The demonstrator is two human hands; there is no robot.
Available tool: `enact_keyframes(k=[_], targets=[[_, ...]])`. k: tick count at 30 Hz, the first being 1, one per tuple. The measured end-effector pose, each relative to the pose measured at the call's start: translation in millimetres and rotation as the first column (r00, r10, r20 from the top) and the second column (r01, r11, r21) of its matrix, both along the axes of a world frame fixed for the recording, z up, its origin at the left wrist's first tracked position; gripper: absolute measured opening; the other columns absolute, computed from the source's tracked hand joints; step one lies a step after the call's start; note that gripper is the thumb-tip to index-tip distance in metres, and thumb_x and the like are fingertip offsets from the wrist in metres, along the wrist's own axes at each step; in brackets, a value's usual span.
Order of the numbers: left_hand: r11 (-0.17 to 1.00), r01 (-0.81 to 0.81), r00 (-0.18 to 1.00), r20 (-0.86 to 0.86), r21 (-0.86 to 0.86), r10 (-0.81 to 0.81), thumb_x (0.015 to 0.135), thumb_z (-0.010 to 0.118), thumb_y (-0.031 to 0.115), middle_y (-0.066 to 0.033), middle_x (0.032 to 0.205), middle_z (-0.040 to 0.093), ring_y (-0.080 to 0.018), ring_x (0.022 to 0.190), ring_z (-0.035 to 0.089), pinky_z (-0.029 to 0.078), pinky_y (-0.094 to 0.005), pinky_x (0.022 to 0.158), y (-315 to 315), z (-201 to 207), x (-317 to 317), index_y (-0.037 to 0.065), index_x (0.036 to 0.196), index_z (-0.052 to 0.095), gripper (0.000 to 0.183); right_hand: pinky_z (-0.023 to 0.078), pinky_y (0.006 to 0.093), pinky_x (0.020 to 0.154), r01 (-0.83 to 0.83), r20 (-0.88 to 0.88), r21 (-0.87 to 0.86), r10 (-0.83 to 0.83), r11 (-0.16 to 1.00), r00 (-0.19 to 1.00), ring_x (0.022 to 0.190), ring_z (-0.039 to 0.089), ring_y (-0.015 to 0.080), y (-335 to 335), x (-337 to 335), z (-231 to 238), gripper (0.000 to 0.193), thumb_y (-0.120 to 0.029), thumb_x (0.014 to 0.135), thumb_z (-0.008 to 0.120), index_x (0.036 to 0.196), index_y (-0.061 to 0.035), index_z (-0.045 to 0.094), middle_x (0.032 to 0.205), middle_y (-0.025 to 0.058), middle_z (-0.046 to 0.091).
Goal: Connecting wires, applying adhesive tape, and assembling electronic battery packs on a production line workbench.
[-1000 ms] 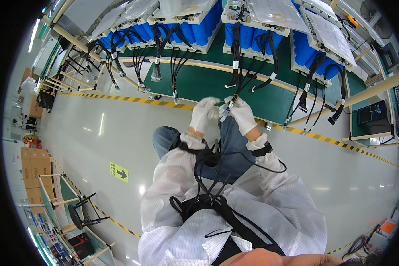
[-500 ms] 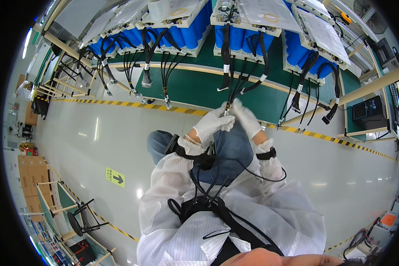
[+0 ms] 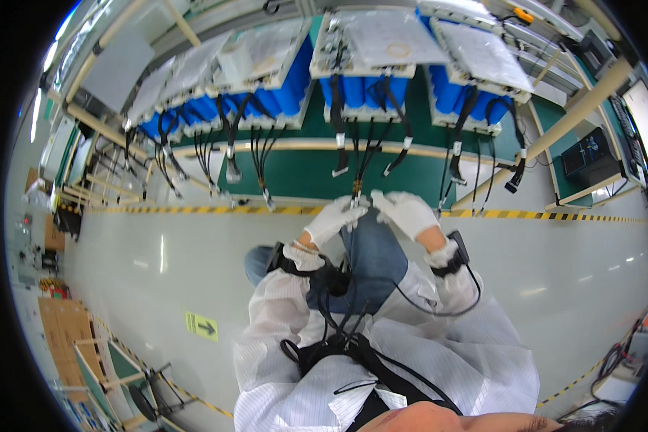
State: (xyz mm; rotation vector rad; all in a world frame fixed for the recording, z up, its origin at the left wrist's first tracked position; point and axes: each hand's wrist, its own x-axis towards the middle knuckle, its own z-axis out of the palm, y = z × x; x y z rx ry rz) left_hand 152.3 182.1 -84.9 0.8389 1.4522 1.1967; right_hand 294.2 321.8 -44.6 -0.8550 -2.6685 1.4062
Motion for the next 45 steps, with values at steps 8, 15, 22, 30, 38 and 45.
enact_keyframes(k=[8, 15, 22, 30, 38, 45], targets=[[0.953, -0.297, 0.913, 0.310, 0.059, 0.265, 0.087, 0.047, 0.017, -0.0102, 0.085, 0.059, -0.0153, 0.071, 0.059, 0.048, -0.0245, 0.066, 26.5, -9.0, 9.8, 0.002, 0.113, 0.043, 0.030, 0.044, 0.0362, 0.074, 0.489, -0.635, 0.511, -0.073, 0.707, 0.769, 0.087, 0.055, 0.0286, 72.2, -44.3, 142.9, 0.034, -0.039, 0.080, 0.049, 0.097, -0.0113, 0.061, 0.093, 0.0126, 0.059], [0.918, -0.384, 0.920, -0.037, 0.103, 0.389, 0.086, 0.049, 0.017, -0.0127, 0.107, 0.053, -0.0176, 0.097, 0.052, 0.040, -0.0253, 0.084, -9.7, -24.5, -7.1, 0.000, 0.121, 0.038, 0.041, 0.045, 0.0408, 0.075, 0.270, -0.239, 0.733, -0.135, 0.624, 0.962, 0.087, 0.056, 0.0327, 126.2, -118.4, 152.8, 0.036, -0.043, 0.077, 0.050, 0.090, -0.0126, 0.065, 0.093, 0.0150, 0.060], [0.984, -0.171, 0.982, 0.092, 0.056, 0.166, 0.086, 0.049, 0.020, -0.0115, 0.105, 0.054, -0.0173, 0.092, 0.054, 0.044, -0.0270, 0.080, -47.0, 47.7, -5.5, 0.001, 0.117, 0.042, 0.038, 0.040, 0.0249, 0.048, 0.230, -0.626, -0.311, -0.381, 0.922, 0.680, 0.054, 0.049, 0.0128, 89.8, -62.9, 168.3, 0.029, -0.033, 0.087, 0.044, 0.081, -0.0055, 0.051, 0.063, 0.0032, 0.051], [0.954, -0.011, 0.946, -0.307, 0.298, 0.107, 0.074, 0.062, 0.008, -0.0051, 0.075, 0.056, -0.0135, 0.071, 0.054, 0.043, -0.0250, 0.064, 41.5, 79.3, 74.8, 0.002, 0.083, 0.054, 0.014, 0.036, 0.0203, 0.048, 0.091, -0.272, -0.667, -0.355, 0.740, 0.895, 0.053, 0.043, 0.0068, 1.3, 61.2, 61.3, 0.025, -0.031, 0.087, 0.047, 0.086, -0.0060, 0.052, 0.064, -0.0022, 0.046], [0.940, -0.065, 0.998, 0.000, 0.335, 0.069, 0.084, 0.052, 0.011, 0.0000, 0.066, 0.050, -0.0070, 0.059, 0.047, 0.038, -0.0195, 0.054, 73.2, 20.2, 128.1, 0.003, 0.080, 0.054, 0.010, 0.044, 0.0290, 0.070, -0.062, -0.604, -0.436, -0.241, 0.898, 0.759, 0.077, 0.056, 0.0163, 37.5, 159.1, -9.8, 0.017, -0.018, 0.078, 0.052, 0.080, -0.0022, 0.058, 0.084, 0.0065, 0.059], [0.967, 0.256, 0.966, -0.023, -0.004, -0.256, 0.085, 0.048, 0.014, -0.0025, 0.068, 0.052, -0.0104, 0.062, 0.050, 0.040, -0.0227, 0.057, 112.4, -24.7, 165.1, 0.003, 0.082, 0.056, 0.013, 0.046, 0.0288, 0.072, -0.165, -0.446, -0.895, -0.809, 0.415, 0.383, 0.081, 0.057, 0.0206, 39.1, 169.1, -47.9, 0.032, -0.008, 0.081, 0.051, 0.112, -0.0026, 0.051, 0.107, 0.0094, 0.056]])
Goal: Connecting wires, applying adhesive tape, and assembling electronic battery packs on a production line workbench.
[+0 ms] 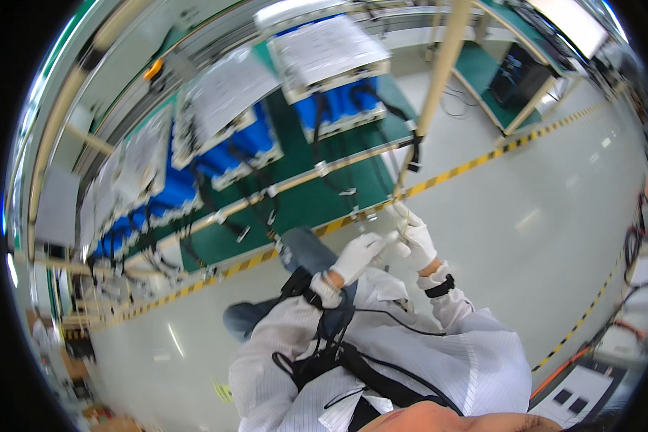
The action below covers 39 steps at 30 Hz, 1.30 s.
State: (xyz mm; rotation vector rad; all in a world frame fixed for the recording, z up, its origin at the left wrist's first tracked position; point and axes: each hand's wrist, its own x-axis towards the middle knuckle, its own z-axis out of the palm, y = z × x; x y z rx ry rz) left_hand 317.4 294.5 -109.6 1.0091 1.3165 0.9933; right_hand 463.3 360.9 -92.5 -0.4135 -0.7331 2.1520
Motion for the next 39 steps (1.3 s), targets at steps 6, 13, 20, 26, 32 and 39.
enact_keyframes(k=[6, 13, 20, 26, 32, 39], targets=[[0.841, -0.404, 0.732, -0.425, 0.360, 0.533, 0.087, 0.046, 0.022, -0.0077, 0.086, 0.056, -0.0134, 0.072, 0.055, 0.046, -0.0244, 0.061, 0.5, -6.0, -61.7, 0.002, 0.101, 0.053, 0.025, 0.046, 0.0277, 0.071, -0.042, 0.636, 0.503, -0.337, 0.863, 0.694, 0.080, 0.057, 0.0184, 80.0, -7.7, -30.0, 0.058, -0.027, 0.080, 0.057, 0.129, -0.0062, 0.032, 0.100, 0.0108, 0.057], [0.900, 0.357, 0.483, -0.874, 0.250, 0.051, 0.084, 0.044, 0.011, -0.0090, 0.084, 0.054, -0.0214, 0.073, 0.054, 0.045, -0.0291, 0.061, 71.0, 14.8, -64.3, 0.004, 0.097, 0.054, 0.018, 0.045, 0.0269, 0.055, -0.582, 0.810, 0.182, 0.215, 0.793, 0.546, 0.066, 0.057, 0.0171, 60.7, -45.1, 34.9, 0.045, -0.047, 0.076, 0.055, 0.090, -0.0047, 0.061, 0.072, 0.0077, 0.059], [0.966, 0.168, 0.634, -0.772, 0.197, 0.048, 0.085, 0.043, 0.011, -0.0060, 0.075, 0.050, -0.0192, 0.066, 0.049, 0.040, -0.0284, 0.057, 67.1, 23.8, -66.5, 0.007, 0.092, 0.056, 0.015, 0.044, 0.0252, 0.048, -0.527, 0.754, 0.203, 0.212, 0.825, 0.622, 0.058, 0.051, 0.0124, 64.5, -47.7, 6.4, 0.043, -0.047, 0.080, 0.050, 0.084, -0.0048, 0.059, 0.066, 0.0035, 0.056], [0.986, -0.165, 0.981, -0.105, 0.002, 0.164, 0.088, 0.045, 0.026, 0.0001, 0.065, 0.055, -0.0062, 0.054, 0.048, 0.039, -0.0210, 0.049, 34.2, 30.8, -40.6, 0.004, 0.088, 0.058, 0.026, 0.039, 0.0214, 0.042, -0.580, 0.735, 0.164, 0.293, 0.798, 0.611, 0.048, 0.048, 0.0099, 77.0, -33.2, 14.6, 0.042, -0.044, 0.086, 0.041, 0.096, -0.0053, 0.052, 0.067, 0.0015, 0.057], [0.986, -0.162, 0.982, 0.104, 0.049, 0.156, 0.088, 0.046, 0.020, -0.0063, 0.091, 0.056, -0.0093, 0.066, 0.053, 0.046, -0.0209, 0.060, 30.6, 19.0, -16.7, 0.000, 0.110, 0.048, 0.030, 0.041, 0.0208, 0.055, -0.560, 0.745, 0.252, 0.211, 0.789, 0.633, 0.064, 0.050, 0.0074, 83.2, -51.7, -6.0, 0.038, -0.037, 0.085, 0.049, 0.100, -0.0021, 0.052, 0.082, 0.0019, 0.058], [0.910, -0.151, 0.988, 0.083, 0.387, 0.128, 0.085, 0.047, 0.020, -0.0099, 0.096, 0.053, -0.0190, 0.085, 0.052, 0.043, -0.0316, 0.075, 18.7, -23.9, 1.3, 0.002, 0.111, 0.044, 0.032, 0.043, 0.0238, 0.051, -0.574, 0.807, 0.163, 0.226, 0.802, 0.545, 0.061, 0.048, 0.0088, 61.9, -62.5, 14.9, 0.031, -0.034, 0.085, 0.051, 0.094, -0.0042, 0.050, 0.073, -0.0005, 0.048]])
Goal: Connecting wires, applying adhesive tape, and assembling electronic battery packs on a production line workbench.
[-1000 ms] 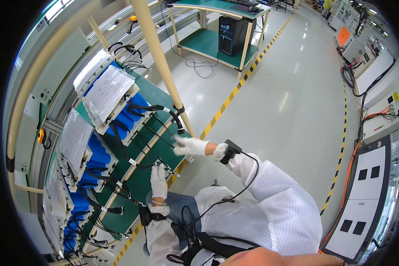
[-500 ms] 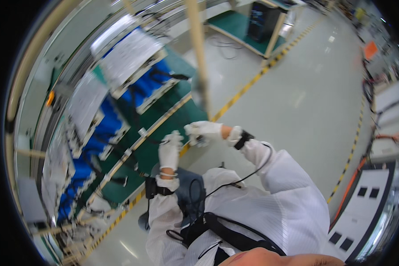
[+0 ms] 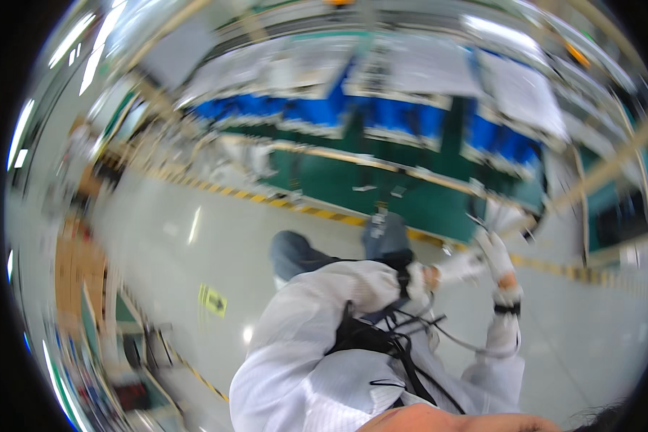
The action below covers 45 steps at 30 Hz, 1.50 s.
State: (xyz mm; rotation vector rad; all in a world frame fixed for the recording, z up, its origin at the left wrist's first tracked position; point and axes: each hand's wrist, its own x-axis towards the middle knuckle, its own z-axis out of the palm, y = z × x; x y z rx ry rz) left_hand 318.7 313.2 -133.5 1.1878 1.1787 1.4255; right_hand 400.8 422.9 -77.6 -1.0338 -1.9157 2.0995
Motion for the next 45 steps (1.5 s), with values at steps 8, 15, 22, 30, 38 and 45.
enact_keyframes(k=[8, 15, 22, 30, 38, 45], targets=[[0.784, 0.539, 0.652, -0.437, -0.308, -0.619, 0.085, 0.047, 0.024, -0.0099, 0.092, 0.054, -0.0184, 0.081, 0.051, 0.043, -0.0321, 0.074, 2.3, -118.1, -28.5, 0.001, 0.103, 0.048, 0.029, 0.032, 0.0194, 0.043, -0.015, -0.167, -0.156, -0.011, 0.988, 0.986, 0.051, 0.038, 0.0052, 20.0, 16.3, -51.1, 0.015, -0.024, 0.089, 0.045, 0.089, -0.0089, 0.044, 0.062, -0.0043, 0.038], [0.965, -0.258, 0.934, -0.244, 0.036, 0.259, 0.080, 0.051, 0.035, -0.0066, 0.070, 0.054, -0.0165, 0.069, 0.051, 0.039, -0.0286, 0.066, -17.8, 30.1, -75.3, 0.000, 0.073, 0.059, 0.036, 0.029, 0.0155, 0.037, -0.109, -0.170, -0.350, 0.051, 0.930, 0.984, 0.045, 0.036, 0.0042, 53.6, 23.9, -44.9, 0.012, -0.021, 0.089, 0.045, 0.084, -0.0108, 0.042, 0.060, -0.0055, 0.039], [0.994, -0.069, 0.580, 0.815, 0.079, -0.025, 0.084, 0.050, 0.025, -0.0022, 0.065, 0.050, -0.0122, 0.065, 0.047, 0.038, -0.0256, 0.062, 17.3, 28.9, -19.2, 0.003, 0.092, 0.056, 0.024, 0.040, 0.0221, 0.065, -0.033, -0.346, -0.304, -0.078, 0.952, 0.935, 0.078, 0.048, 0.0105, 73.5, 0.0, -113.5, 0.010, -0.012, 0.085, 0.042, 0.091, -0.0046, 0.046, 0.084, 0.0029, 0.049], [0.988, 0.130, 0.254, 0.960, 0.085, -0.116, 0.085, 0.050, 0.022, 0.0038, 0.073, 0.047, -0.0083, 0.056, 0.040, 0.034, -0.0244, 0.056, 24.8, -3.2, -5.2, 0.015, 0.116, 0.046, 0.032, 0.040, 0.0228, 0.077, -0.060, -0.342, -0.234, -0.024, 0.970, 0.939, 0.091, 0.049, 0.0129, 8.5, 7.9, -32.2, 0.034, -0.014, 0.084, 0.044, 0.114, 0.0005, 0.042, 0.100, 0.0079, 0.050], [0.992, 0.126, 0.391, 0.919, -0.006, -0.044, 0.085, 0.051, 0.022, 0.0056, 0.068, 0.045, -0.0071, 0.055, 0.038, 0.034, -0.0235, 0.055, 18.6, 12.3, -3.5, 0.011, 0.107, 0.053, 0.025, 0.044, 0.0256, 0.072, -0.078, -0.278, -0.042, 0.063, 0.996, 0.958, 0.081, 0.052, 0.0169, 44.9, -0.3, -82.2, 0.028, 0.004, 0.079, 0.043, 0.107, 0.0021, 0.045, 0.095, 0.0088, 0.051], [0.974, 0.216, 0.422, 0.906, -0.072, -0.026, 0.084, 0.051, 0.019, 0.0027, 0.067, 0.045, -0.0093, 0.057, 0.043, 0.038, -0.0251, 0.058, -15.9, -18.1, -8.4, 0.009, 0.090, 0.054, 0.012, 0.042, 0.0223, 0.059, 0.086, -0.141, 0.206, -0.057, 0.975, 0.988, 0.069, 0.051, 0.0121, 53.8, 15.5, -52.3, 0.017, 0.002, 0.075, 0.044, 0.090, -0.0021, 0.050, 0.080, 0.0061, 0.053]])
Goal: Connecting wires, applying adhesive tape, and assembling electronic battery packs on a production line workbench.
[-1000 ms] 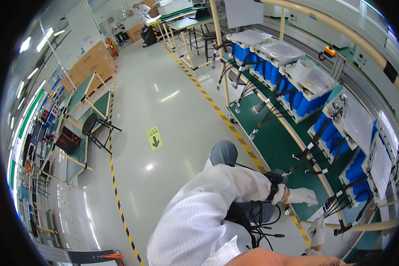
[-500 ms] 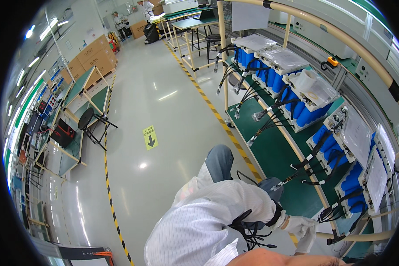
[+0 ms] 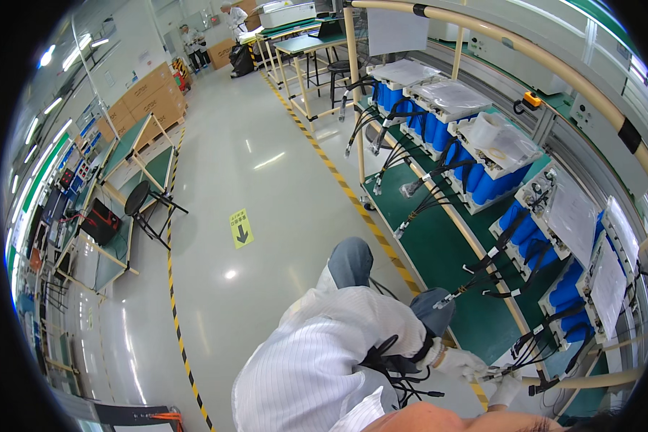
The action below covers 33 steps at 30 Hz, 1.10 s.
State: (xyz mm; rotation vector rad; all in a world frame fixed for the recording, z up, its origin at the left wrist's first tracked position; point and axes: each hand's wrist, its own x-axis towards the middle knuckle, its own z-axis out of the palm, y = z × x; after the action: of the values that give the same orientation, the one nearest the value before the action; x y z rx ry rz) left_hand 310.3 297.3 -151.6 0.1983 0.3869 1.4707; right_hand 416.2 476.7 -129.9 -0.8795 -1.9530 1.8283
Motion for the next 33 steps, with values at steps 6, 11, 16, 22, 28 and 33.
enact_keyframes(k=[6, 11, 16, 22, 28, 33], targets=[[0.648, -0.164, -0.166, -0.669, 0.743, 0.725, 0.084, 0.047, 0.018, -0.0001, 0.059, 0.049, -0.0124, 0.055, 0.049, 0.039, -0.0254, 0.052, 22.8, -35.5, -29.5, 0.003, 0.086, 0.054, 0.017, 0.037, 0.0183, 0.054, -0.105, -0.205, -0.443, 0.014, 0.890, 0.979, 0.063, 0.050, 0.0091, -7.2, 1.5, -9.3, 0.019, 0.000, 0.070, 0.043, 0.085, -0.0066, 0.051, 0.075, 0.0006, 0.052], [0.954, -0.223, 0.539, -0.790, 0.201, 0.292, 0.081, 0.049, 0.016, -0.0029, 0.055, 0.051, -0.0120, 0.051, 0.049, 0.038, -0.0244, 0.048, 51.7, 22.1, -43.5, 0.001, 0.079, 0.056, 0.017, 0.036, 0.0181, 0.056, -0.136, -0.085, -0.204, 0.121, 0.970, 0.989, 0.066, 0.046, 0.0084, 16.4, 6.4, -24.1, 0.024, 0.001, 0.070, 0.041, 0.090, -0.0039, 0.051, 0.076, 0.0010, 0.051], [0.969, -0.140, 0.511, -0.824, 0.202, 0.246, 0.079, 0.050, 0.016, -0.0034, 0.062, 0.053, -0.0107, 0.054, 0.049, 0.038, -0.0238, 0.050, 45.9, 25.9, -37.1, 0.002, 0.078, 0.057, 0.015, 0.036, 0.0192, 0.059, -0.075, -0.061, -0.135, 0.068, 0.988, 0.996, 0.068, 0.045, 0.0104, 1.7, 11.4, -4.7, 0.029, 0.004, 0.069, 0.039, 0.094, -0.0015, 0.051, 0.080, 0.0024, 0.051], [0.951, -0.164, 0.623, -0.720, 0.261, 0.305, 0.072, 0.049, 0.011, -0.0035, 0.071, 0.053, -0.0118, 0.062, 0.049, 0.039, -0.0237, 0.056, 51.2, 14.2, -47.1, 0.001, 0.078, 0.056, 0.013, 0.039, 0.0238, 0.068, -0.060, -0.040, 0.009, 0.060, 0.998, 0.997, 0.073, 0.048, 0.0136, -20.0, -9.9, 14.5, 0.026, 0.007, 0.069, 0.040, 0.091, 0.0013, 0.052, 0.081, 0.0056, 0.052], [0.936, -0.178, 0.429, -0.833, 0.303, 0.351, 0.080, 0.046, 0.011, -0.0019, 0.071, 0.053, -0.0109, 0.064, 0.048, 0.041, -0.0245, 0.060, 59.1, 22.6, -46.1, 0.002, 0.080, 0.055, 0.012, 0.040, 0.0259, 0.072, 0.057, -0.021, 0.537, -0.054, 0.842, 0.998, 0.075, 0.049, 0.0150, 5.1, 4.1, -31.3, 0.026, 0.003, 0.074, 0.042, 0.097, -0.0016, 0.053, 0.081, 0.0063, 0.052], [0.906, -0.253, 0.584, -0.693, 0.340, 0.424, 0.079, 0.047, 0.007, -0.0036, 0.073, 0.056, -0.0118, 0.066, 0.052, 0.043, -0.0245, 0.061, 69.9, 17.1, -46.1, 0.000, 0.085, 0.055, 0.011, 0.039, 0.0222, 0.064, 0.181, -0.062, 0.261, -0.170, 0.948, 0.983, 0.069, 0.048, 0.0109, -27.6, 17.1, 18.9, 0.033, -0.013, 0.084, 0.039, 0.115, -0.0060, 0.050, 0.088, 0.0074, 0.054]])
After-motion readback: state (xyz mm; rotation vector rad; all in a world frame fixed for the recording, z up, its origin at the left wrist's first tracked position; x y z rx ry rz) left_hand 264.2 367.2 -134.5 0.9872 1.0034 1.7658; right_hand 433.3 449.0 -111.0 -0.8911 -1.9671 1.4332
